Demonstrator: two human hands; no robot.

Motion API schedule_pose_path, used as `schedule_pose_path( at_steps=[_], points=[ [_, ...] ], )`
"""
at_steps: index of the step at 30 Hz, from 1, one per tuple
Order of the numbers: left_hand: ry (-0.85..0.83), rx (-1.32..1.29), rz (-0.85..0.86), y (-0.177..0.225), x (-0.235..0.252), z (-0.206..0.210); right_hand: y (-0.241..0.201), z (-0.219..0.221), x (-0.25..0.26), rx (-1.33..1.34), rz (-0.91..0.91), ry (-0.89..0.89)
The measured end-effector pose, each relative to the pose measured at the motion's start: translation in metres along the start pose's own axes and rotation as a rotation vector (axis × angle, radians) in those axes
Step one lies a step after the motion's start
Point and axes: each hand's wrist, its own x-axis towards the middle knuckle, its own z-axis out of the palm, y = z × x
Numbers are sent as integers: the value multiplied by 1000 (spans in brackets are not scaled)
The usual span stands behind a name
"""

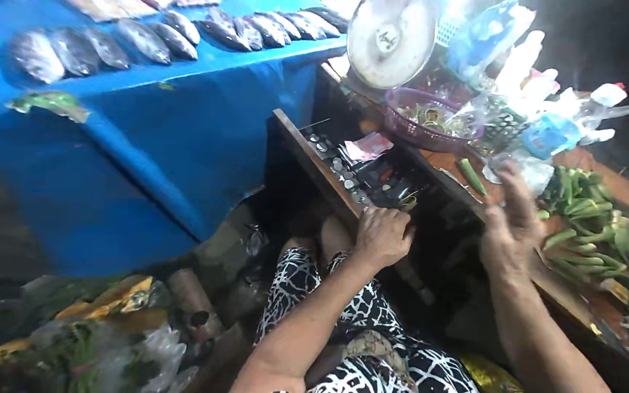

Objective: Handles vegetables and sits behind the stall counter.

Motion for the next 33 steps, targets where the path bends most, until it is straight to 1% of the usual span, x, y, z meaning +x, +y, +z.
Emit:
schedule_pose_path(
  at_steps=[2, 3, 6, 7, 9, 11, 14, 16, 17, 19, 20, 25, 27, 33],
  points=[
    [7, 3, 4, 0, 0, -2, -24, 42, 10, 89, -34, -188],
    [-32, 0, -20, 3, -1, -7, -34, 64, 16, 108, -55, -271],
    [3, -21, -63, 4, -8, -4, -55, 127, 36, 86, -85, -460],
    [-39, -36, -83, 0, -8, 2, -60, 146, 42, 76, -62, -517],
    [-91, -23, -93, -10, -4, 21, -60, 180, 50, 25, -15, -574],
    [-93, -45, -105, -19, -1, 31, -47, 202, 52, -107, -10, -584],
    [-43, -102, -122, -12, -8, 14, -22, 209, 57, -251, 29, -600],
    [10, -99, -101, -5, -14, 6, -6, 204, 58, -299, 113, -626],
    [11, -47, -84, -4, -11, 8, -1, 201, 58, -296, 175, -647],
    [-72, 7, -94, 1, -7, 2, 5, 194, 55, -291, 276, -710],
    [-92, 17, -105, 3, -6, 1, 5, 192, 53, -300, 298, -751],
    [-178, -18, -158, 4, -11, 0, -4, 194, 51, -380, 286, -918],
    [-157, -3, -150, 4, -10, 3, -8, 194, 51, -398, 286, -956],
    [-183, 11, -130, 4, -11, 2, -9, 190, 50, -415, 330, -1041]
  ],
)
